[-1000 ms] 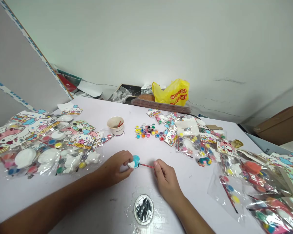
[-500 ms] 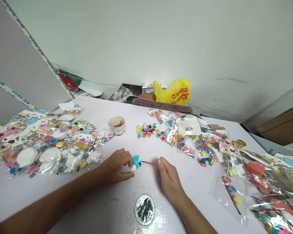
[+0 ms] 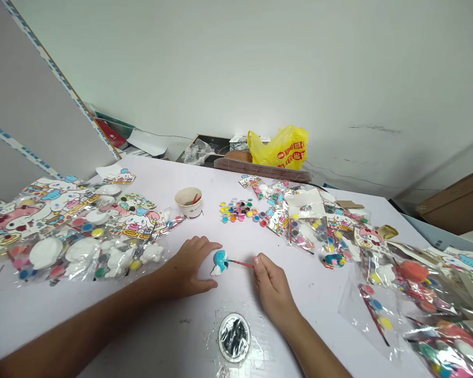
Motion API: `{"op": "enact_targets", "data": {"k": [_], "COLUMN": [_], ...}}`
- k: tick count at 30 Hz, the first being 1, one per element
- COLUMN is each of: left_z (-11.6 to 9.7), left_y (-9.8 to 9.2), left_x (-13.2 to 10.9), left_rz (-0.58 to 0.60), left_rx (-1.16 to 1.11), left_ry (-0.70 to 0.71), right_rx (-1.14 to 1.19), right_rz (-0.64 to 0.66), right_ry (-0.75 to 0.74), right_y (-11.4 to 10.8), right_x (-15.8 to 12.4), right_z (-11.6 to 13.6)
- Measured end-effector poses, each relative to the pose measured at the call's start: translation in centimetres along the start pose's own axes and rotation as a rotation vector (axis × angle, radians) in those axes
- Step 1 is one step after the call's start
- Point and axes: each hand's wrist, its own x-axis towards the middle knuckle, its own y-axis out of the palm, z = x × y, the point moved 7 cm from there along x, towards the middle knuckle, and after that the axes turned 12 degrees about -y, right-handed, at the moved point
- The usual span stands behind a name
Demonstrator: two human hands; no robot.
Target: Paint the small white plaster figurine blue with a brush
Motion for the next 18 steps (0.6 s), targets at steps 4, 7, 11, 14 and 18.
{"op": "enact_targets", "data": {"k": [4,7,11,14,18], "left_z": [-0.46,-0.55,-0.84,-0.97,-0.69], "left_y": [-0.21,-0.47,-0.83,-0.98,-0.86], "left_x": [-0.15,-0.26,-0.49,-0.59,-0.29], "left_rz": [0.037,0.034,0.001,-0.019,-0.056], "left_rx": [-0.013,0.015,0.071,0.091,0.118], "left_ry": [0.046,0.044,0.035,0.021,0.010], "right_rx": [0.021,0.014,0.005,0.006,0.007], "right_rz": [0.002,0.005,0.013,0.013,0.013], "right_ry": [-0.004,0.000,-0.002,0.001,0.003], "right_y": [0.03,0.03,0.05,0.00,0.03], "right_x": [-0.05,-0.01,0.00,-0.06,-0.09], "right_z": [-0.12,-0.16,-0.07,-0.12,-0.17]}}
